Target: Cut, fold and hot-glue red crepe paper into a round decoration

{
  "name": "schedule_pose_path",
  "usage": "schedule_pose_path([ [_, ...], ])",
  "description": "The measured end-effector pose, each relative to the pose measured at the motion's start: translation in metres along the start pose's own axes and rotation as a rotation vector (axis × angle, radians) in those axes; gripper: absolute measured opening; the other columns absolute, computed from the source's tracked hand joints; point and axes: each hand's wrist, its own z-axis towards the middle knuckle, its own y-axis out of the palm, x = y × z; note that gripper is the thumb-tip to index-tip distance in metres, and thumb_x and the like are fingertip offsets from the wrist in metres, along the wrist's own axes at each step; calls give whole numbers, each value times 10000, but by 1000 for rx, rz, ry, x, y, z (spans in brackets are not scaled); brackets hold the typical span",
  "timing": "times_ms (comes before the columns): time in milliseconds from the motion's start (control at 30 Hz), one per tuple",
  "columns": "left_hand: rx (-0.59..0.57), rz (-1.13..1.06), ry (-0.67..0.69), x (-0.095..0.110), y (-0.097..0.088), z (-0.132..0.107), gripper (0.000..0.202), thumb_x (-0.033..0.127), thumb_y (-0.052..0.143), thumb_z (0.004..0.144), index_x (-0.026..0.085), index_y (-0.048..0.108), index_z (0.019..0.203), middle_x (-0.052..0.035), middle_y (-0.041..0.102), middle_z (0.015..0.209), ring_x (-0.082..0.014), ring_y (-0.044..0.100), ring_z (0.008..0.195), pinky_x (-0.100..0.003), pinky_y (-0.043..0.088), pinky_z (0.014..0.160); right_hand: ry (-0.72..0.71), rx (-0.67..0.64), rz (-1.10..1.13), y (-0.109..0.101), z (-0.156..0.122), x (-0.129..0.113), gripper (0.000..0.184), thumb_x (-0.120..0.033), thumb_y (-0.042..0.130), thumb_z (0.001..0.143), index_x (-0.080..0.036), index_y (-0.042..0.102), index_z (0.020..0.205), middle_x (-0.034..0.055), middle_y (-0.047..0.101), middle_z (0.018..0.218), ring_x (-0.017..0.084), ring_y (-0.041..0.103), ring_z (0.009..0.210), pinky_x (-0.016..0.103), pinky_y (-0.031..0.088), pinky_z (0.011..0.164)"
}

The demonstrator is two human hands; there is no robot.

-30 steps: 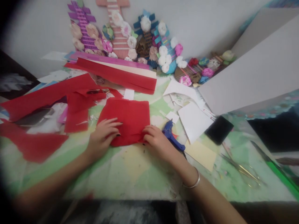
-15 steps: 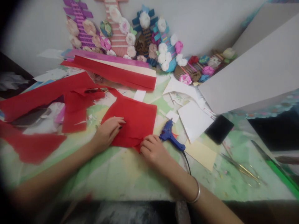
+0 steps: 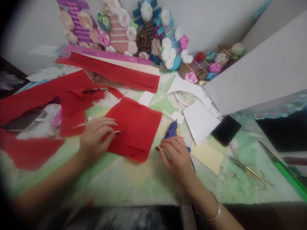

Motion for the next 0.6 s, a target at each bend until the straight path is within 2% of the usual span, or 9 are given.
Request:
schedule_pose_path([
  [100, 90, 89, -64, -11, -12, 1, 77, 126, 532, 857, 194, 569, 856, -68, 671, 976, -229, 608, 1013, -435, 475, 904, 210, 44, -260, -14, -18, 30, 171, -289, 548, 885, -154, 617, 964, 127, 643, 938, 256, 555, 903, 419, 455, 798],
  [200, 155, 276, -167, -14, -25, 1, 223, 111, 521, 848, 172, 575, 1056, -120, 630, 1102, -281, 558, 1113, -501, 411, 974, 312, -58, -388, -18, -38, 53, 454, -464, 572, 847, -126, 556, 1150, 185, 594, 1096, 318, 519, 1008, 477, 434, 855],
  [267, 156, 353, -219, -6, -30, -2, 298, 148, 571, 829, 167, 569, 1126, -137, 598, 1119, -305, 540, 1107, -508, 402, 960, 338, -130, -375, -15, -47, 61, 498, -480, 573, 841, -134, 525, 1196, 186, 578, 1120, 320, 519, 1007, 476, 437, 856],
  [333, 95, 308, -197, 12, -27, -7, 252, 210, 644, 804, 187, 612, 1053, -111, 581, 1009, -271, 558, 971, -435, 461, 836, 346, -158, -356, -11, -50, 64, 462, -446, 561, 854, -147, 515, 1203, 172, 581, 1094, 311, 529, 973, 470, 443, 841],
  [367, 22, 250, -143, 23, -24, -11, 215, 229, 660, 801, 180, 624, 1008, -98, 558, 948, -242, 547, 892, -389, 474, 756, 342, -153, -360, -9, -49, 64, 455, -429, 556, 858, -145, 509, 1211, 174, 576, 1093, 312, 529, 970, 476, 442, 842],
  [433, -142, 68, 2, 45, -14, -19, 243, 260, 651, 822, 150, 608, 1035, -83, 530, 893, -197, 498, 793, -358, 466, 710, 321, -134, -387, -5, -44, 64, 479, -407, 564, 855, -124, 493, 1234, 193, 555, 1117, 328, 516, 999, 490, 438, 855],
  [500, -269, 18, 96, 62, -4, -27, 247, 249, 611, 849, 120, 600, 1060, -65, 523, 809, -187, 452, 739, -345, 444, 666, 296, -147, -386, -1, -37, 64, 475, -386, 569, 853, -106, 498, 1230, 202, 539, 1128, 332, 508, 1020, 485, 445, 861],
  [600, -355, 40, 150, 74, 7, -37, 119, 159, 548, 865, 129, 631, 946, -39, 503, 693, -190, 420, 704, -335, 402, 632, 271, -203, -344, 3, -28, 62, 364, -337, 526, 877, -115, 538, 1166, 180, 548, 1062, 300, 540, 956, 449, 476, 818],
])
